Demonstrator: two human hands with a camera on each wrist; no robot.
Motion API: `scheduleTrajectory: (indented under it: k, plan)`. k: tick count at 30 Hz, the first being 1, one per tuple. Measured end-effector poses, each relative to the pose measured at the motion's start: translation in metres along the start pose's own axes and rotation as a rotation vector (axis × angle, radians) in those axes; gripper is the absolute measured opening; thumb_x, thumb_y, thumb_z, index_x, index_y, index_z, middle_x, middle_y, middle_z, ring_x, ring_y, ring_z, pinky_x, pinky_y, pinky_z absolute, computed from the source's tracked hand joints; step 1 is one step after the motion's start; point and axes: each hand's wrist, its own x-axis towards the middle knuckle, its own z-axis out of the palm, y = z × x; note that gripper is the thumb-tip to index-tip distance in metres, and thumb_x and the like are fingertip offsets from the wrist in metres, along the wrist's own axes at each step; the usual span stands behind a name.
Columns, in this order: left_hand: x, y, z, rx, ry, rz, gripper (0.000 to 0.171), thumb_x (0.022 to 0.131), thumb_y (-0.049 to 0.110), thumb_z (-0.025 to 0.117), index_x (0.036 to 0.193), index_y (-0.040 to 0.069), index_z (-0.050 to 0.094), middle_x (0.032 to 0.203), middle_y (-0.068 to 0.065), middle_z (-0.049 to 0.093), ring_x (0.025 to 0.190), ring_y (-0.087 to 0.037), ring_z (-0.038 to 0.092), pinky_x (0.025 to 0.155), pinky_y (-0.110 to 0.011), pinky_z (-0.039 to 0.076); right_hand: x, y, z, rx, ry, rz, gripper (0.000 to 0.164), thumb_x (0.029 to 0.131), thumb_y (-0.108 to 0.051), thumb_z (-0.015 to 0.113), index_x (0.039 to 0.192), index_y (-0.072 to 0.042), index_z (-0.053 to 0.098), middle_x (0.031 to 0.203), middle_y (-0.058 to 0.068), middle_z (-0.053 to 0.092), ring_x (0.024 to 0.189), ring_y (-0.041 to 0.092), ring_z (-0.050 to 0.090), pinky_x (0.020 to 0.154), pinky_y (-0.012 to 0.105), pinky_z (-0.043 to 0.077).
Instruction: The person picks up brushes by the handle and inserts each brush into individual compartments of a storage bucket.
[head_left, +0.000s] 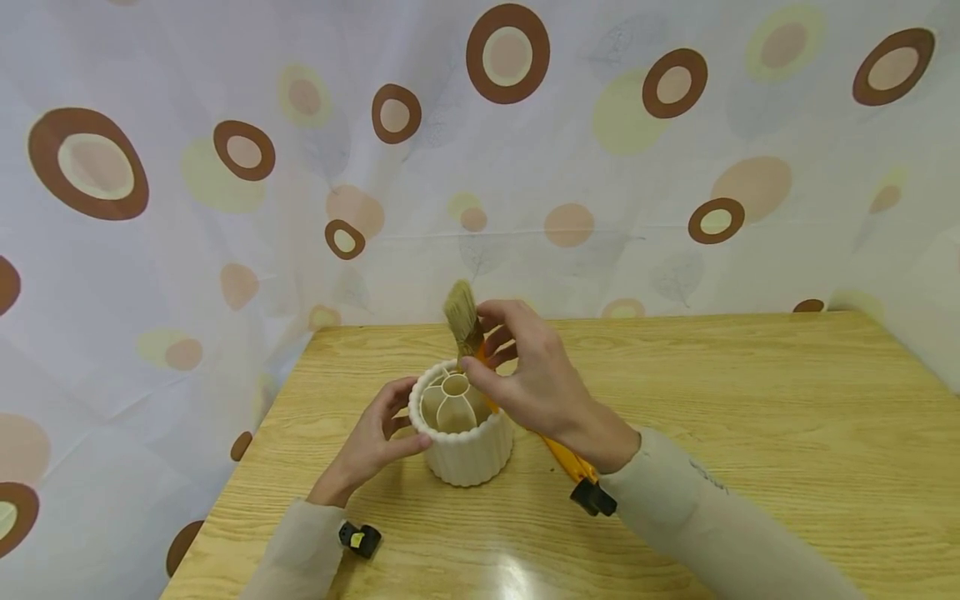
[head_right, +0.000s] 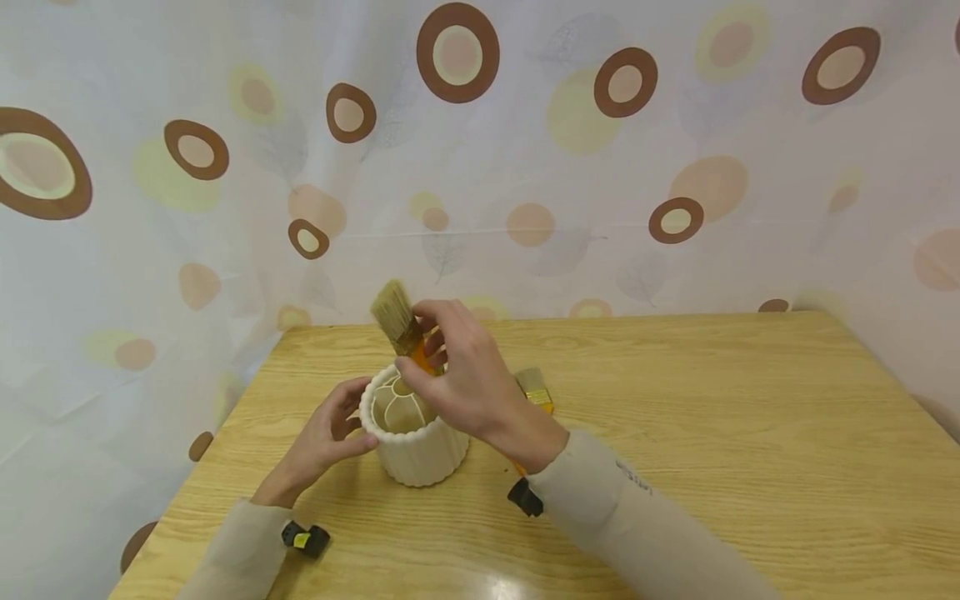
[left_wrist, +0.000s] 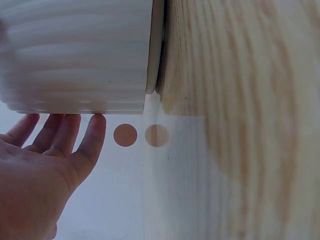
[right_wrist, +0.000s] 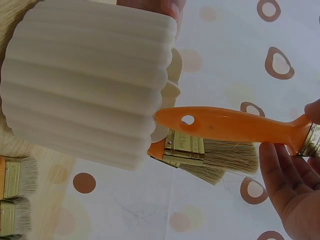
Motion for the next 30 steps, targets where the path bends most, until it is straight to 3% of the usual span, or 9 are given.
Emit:
scheduleTrajectory:
  k: [23,30]
  plan:
    - [0.000,-0.002,0.001,0.016,-0.001,0.000,0.069,0.085,0.005,0.071,0.143,0.006,0.034,0.141,-0.013,0.042,0.129,-0.028,0.040,0.098,-0.053,0.038,-0.008,0.004,0.013,-0.002,0.018,0.032,0.046,0.080,-0.007,0.076,0.119,-0.002,0.052,0.103,0.007,0.054,0.077,0.013,0.059,0.066,0.027,0.055]
    - [0.000,-0.001,0.001,0.011,0.003,-0.003,0.069,0.084,0.008,0.073,0.142,0.007,0.035,0.140,-0.012,0.043,0.129,-0.029,0.040,0.098,-0.055,0.037,-0.010,0.006,0.015,-0.034,0.024,-0.009,0.047,0.080,-0.009,0.075,0.120,-0.003,0.052,0.101,0.007,0.053,0.079,0.015,0.058,0.067,0.029,0.055]
